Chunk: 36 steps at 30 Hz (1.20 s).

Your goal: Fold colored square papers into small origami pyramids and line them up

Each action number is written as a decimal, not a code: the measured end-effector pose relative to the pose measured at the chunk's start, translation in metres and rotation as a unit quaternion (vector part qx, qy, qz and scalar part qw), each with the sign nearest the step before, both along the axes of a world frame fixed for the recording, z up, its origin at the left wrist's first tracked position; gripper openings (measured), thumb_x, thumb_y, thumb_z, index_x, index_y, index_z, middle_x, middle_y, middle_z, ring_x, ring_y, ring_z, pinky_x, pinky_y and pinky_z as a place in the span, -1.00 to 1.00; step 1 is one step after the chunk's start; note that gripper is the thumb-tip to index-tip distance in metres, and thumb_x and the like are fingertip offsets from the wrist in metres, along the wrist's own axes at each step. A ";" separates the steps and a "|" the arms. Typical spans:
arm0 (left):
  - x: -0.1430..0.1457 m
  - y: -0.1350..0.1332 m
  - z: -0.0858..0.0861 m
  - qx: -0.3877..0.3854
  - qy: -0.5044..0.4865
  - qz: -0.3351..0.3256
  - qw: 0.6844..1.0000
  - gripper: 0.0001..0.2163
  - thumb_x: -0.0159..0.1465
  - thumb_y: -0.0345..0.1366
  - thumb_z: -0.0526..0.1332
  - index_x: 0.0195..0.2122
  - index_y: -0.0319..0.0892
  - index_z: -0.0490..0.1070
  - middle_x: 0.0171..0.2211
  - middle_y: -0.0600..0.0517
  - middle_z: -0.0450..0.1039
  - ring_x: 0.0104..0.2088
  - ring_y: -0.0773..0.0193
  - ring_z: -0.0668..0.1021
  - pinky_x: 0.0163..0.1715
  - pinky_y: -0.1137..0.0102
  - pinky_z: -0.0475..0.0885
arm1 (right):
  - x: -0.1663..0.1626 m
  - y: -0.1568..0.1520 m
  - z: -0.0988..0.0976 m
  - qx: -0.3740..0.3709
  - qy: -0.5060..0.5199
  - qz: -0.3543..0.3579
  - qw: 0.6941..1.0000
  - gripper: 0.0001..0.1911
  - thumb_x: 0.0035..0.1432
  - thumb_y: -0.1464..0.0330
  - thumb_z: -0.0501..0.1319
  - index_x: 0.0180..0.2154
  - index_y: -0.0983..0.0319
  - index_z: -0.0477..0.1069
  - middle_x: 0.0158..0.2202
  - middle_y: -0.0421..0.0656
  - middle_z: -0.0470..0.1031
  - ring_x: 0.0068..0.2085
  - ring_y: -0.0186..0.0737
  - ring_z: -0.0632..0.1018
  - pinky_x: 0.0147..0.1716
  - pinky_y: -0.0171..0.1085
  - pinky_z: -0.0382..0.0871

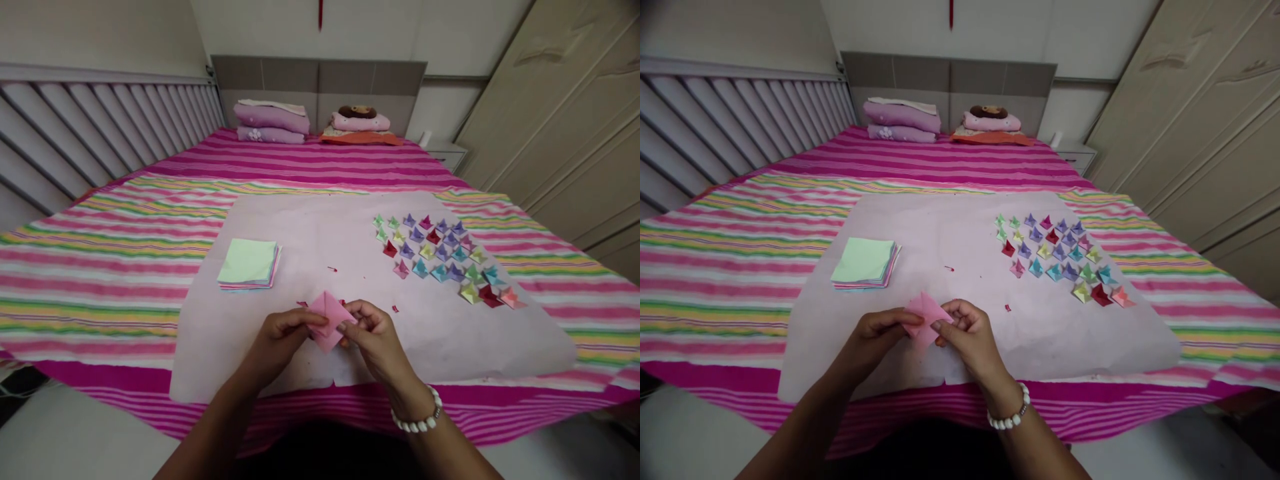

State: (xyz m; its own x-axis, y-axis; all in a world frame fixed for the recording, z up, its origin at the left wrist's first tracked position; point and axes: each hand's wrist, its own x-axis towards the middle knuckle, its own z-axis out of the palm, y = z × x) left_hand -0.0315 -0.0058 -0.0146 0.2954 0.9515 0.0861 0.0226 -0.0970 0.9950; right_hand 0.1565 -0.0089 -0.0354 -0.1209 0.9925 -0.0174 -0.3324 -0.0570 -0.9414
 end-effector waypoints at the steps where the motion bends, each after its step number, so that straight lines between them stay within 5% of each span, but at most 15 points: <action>1: -0.001 0.000 0.000 0.000 0.005 -0.005 1.000 -0.83 0.19 -0.37 0.22 -0.30 -0.12 0.62 -0.28 -0.01 0.62 -0.26 0.24 0.57 -0.22 0.39 0.42 | 0.001 0.000 0.000 0.002 0.008 0.000 1.000 -0.81 -0.09 0.34 0.44 -0.38 0.21 0.50 -0.60 -0.28 0.51 -0.62 -0.42 0.46 -0.57 -0.44 0.31; 7: 0.002 0.000 0.003 -0.034 -0.006 -0.027 0.999 -0.80 0.21 -0.24 0.22 -0.23 -0.13 0.60 -0.23 -0.02 0.60 -0.18 0.20 0.56 -0.16 0.36 0.41 | 0.004 -0.001 -0.002 0.016 0.017 0.013 1.000 -0.84 -0.04 0.39 0.36 -0.31 0.19 0.52 -0.57 -0.26 0.50 -0.56 -0.40 0.47 -0.50 -0.42 0.30; 14: 0.019 -0.003 0.008 -0.024 0.005 0.063 0.998 -0.90 0.05 -0.31 0.36 -0.40 -0.20 0.58 -0.48 0.03 0.55 -0.48 0.33 0.51 -0.49 0.48 0.38 | 0.000 -0.002 0.010 0.020 0.039 0.026 0.999 -0.78 -0.02 0.25 0.34 -0.31 0.22 0.53 -0.44 -0.19 0.50 -0.44 -0.29 0.45 -0.41 -0.32 0.32; 24: 0.015 -0.002 0.003 0.014 -0.009 0.087 0.996 -0.91 0.07 -0.33 0.35 -0.37 -0.14 0.57 -0.37 0.04 0.54 -0.41 0.36 0.51 -0.45 0.50 0.39 | -0.006 0.000 0.006 -0.015 -0.003 -0.030 0.999 -0.78 -0.12 0.30 0.46 -0.50 0.23 0.46 -0.62 -0.31 0.39 -0.59 -0.42 0.33 -0.56 -0.39 0.19; 30: 0.011 -0.001 0.006 0.039 0.052 0.077 0.995 -0.87 0.10 -0.32 0.35 -0.30 -0.14 0.59 -0.36 0.02 0.55 -0.37 0.31 0.52 -0.40 0.46 0.40 | -0.006 0.001 0.009 0.000 -0.018 -0.051 0.999 -0.68 -0.12 0.32 0.46 -0.25 0.18 0.50 -0.36 -0.21 0.56 -0.49 -0.36 0.43 -0.50 -0.35 0.31; 36: 0.011 -0.003 0.009 0.073 0.112 0.075 0.988 -0.81 0.13 -0.28 0.33 -0.22 -0.12 0.59 -0.30 0.00 0.54 -0.24 0.23 0.54 -0.25 0.40 0.43 | -0.004 -0.001 0.011 0.014 -0.020 -0.061 0.998 -0.42 -0.11 0.33 0.45 0.01 0.10 0.42 -0.44 -0.25 0.52 -0.47 -0.32 0.43 -0.46 -0.32 0.32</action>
State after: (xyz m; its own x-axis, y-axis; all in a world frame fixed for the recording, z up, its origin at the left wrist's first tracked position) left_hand -0.0208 -0.0085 -0.0053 0.1790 0.9683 0.1741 0.2663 -0.2180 0.9389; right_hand 0.1530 -0.0100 -0.0246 0.0012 1.0000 0.0082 -0.2968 0.0082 -0.9549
